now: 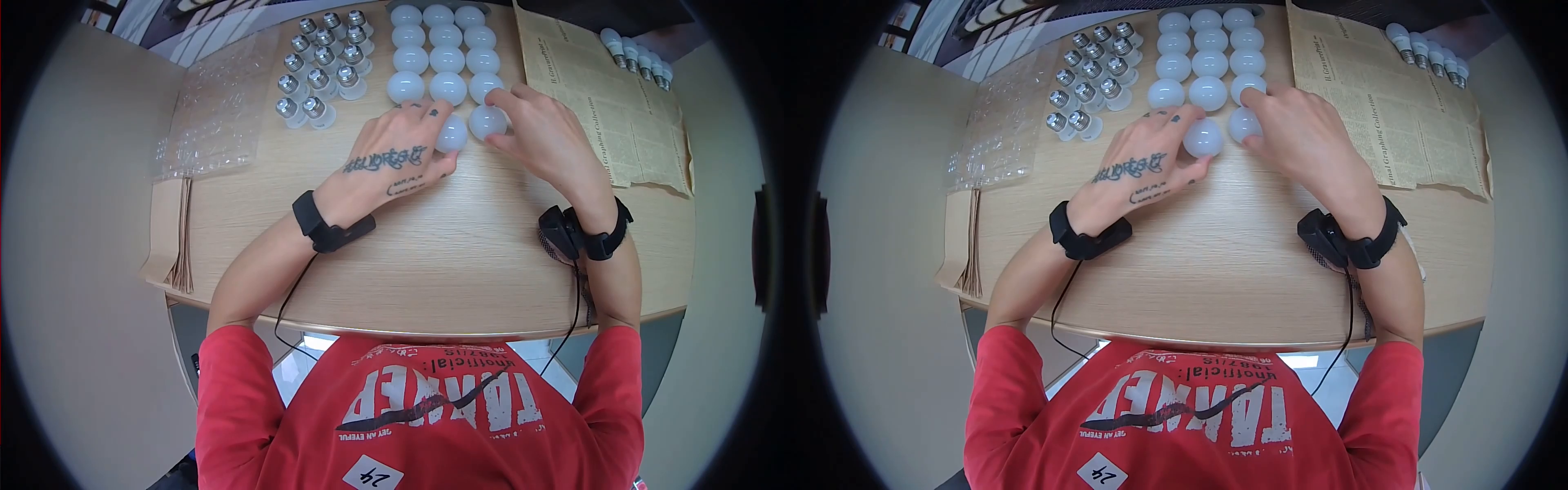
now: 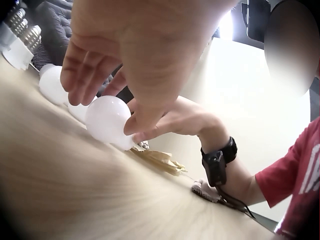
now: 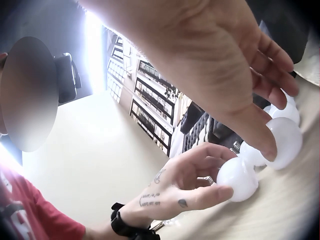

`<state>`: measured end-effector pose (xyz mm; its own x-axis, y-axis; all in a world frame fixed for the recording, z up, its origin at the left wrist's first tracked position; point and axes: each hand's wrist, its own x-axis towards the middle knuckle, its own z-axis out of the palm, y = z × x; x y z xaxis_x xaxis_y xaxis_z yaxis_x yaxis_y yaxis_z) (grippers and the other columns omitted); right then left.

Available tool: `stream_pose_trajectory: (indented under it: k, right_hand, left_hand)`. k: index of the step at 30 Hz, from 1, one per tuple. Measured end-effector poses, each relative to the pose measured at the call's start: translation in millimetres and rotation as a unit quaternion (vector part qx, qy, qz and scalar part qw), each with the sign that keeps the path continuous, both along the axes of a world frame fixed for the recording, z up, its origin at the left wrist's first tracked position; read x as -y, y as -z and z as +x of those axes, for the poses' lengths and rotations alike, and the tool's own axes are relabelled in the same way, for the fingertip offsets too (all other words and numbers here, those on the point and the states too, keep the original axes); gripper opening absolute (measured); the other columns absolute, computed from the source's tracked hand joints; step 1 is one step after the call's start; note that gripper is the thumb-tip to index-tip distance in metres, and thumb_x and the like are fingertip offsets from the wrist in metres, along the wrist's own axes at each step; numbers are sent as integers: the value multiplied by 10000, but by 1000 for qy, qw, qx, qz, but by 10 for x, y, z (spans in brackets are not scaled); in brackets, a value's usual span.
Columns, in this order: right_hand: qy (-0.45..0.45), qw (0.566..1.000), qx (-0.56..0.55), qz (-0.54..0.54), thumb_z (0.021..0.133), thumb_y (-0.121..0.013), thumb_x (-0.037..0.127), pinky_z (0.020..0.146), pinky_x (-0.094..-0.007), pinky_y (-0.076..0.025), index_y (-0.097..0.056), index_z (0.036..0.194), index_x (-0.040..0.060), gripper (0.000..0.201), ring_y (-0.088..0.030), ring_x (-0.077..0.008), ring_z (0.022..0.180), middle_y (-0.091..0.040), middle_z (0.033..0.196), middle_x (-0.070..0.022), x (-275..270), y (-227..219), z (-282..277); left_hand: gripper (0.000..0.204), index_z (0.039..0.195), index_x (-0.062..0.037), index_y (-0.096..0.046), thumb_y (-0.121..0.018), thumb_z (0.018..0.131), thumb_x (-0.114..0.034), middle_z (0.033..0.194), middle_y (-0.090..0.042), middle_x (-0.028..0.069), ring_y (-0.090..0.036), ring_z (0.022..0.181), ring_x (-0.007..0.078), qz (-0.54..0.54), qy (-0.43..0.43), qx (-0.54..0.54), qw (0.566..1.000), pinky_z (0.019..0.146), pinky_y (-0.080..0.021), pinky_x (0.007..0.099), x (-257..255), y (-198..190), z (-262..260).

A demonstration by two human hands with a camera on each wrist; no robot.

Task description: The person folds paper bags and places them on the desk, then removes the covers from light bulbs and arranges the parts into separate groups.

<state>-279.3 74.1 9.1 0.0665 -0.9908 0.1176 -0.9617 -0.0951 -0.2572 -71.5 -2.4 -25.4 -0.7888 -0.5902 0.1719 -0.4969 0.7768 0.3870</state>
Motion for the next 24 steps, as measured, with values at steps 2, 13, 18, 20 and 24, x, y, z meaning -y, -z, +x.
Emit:
stream_pose_trajectory:
  k: [2,13,18,20,24]
  right_hand:
    - [3,1000,0,7,793,-768,167,781,-465,-554,-645,1095,9,363,-687,-387,899,-681,948,-210,-3,12,11]
    - [-7,1000,1,-13,798,-737,110,765,-475,-555,-632,1063,-19,313,-688,-406,868,-689,851,-213,-35,50,-47]
    - [28,998,-14,60,791,-759,147,804,-452,-545,-648,1160,27,404,-676,-375,924,-702,984,-194,-11,-16,-56]
    - [34,997,-14,68,791,-759,146,806,-452,-545,-647,1161,23,405,-678,-373,928,-703,988,-195,-12,-33,-62]
    - [16,999,-15,31,793,-755,137,797,-461,-548,-644,1130,5,379,-683,-384,922,-701,957,-207,-14,31,-109]
  left_hand:
    - [453,1185,-43,-620,-747,803,-250,1077,-662,187,-676,872,379,7,5,-2,1000,734,-553,444,-37,10,-56]
    - [460,1193,-32,-581,-767,842,-264,1063,-655,191,-674,855,373,-15,10,-14,1000,732,-560,433,-63,76,-118]
    - [439,1149,-43,-562,-766,852,-294,1004,-655,162,-671,861,360,-93,18,-46,994,711,-557,430,-38,89,-165]
    - [424,1160,-44,-566,-755,863,-280,975,-653,151,-669,869,356,-89,15,-51,995,715,-558,430,-34,85,-172]
    - [429,1191,-46,-569,-750,868,-263,983,-662,153,-667,888,357,-77,4,-52,996,728,-558,434,-27,105,-183]
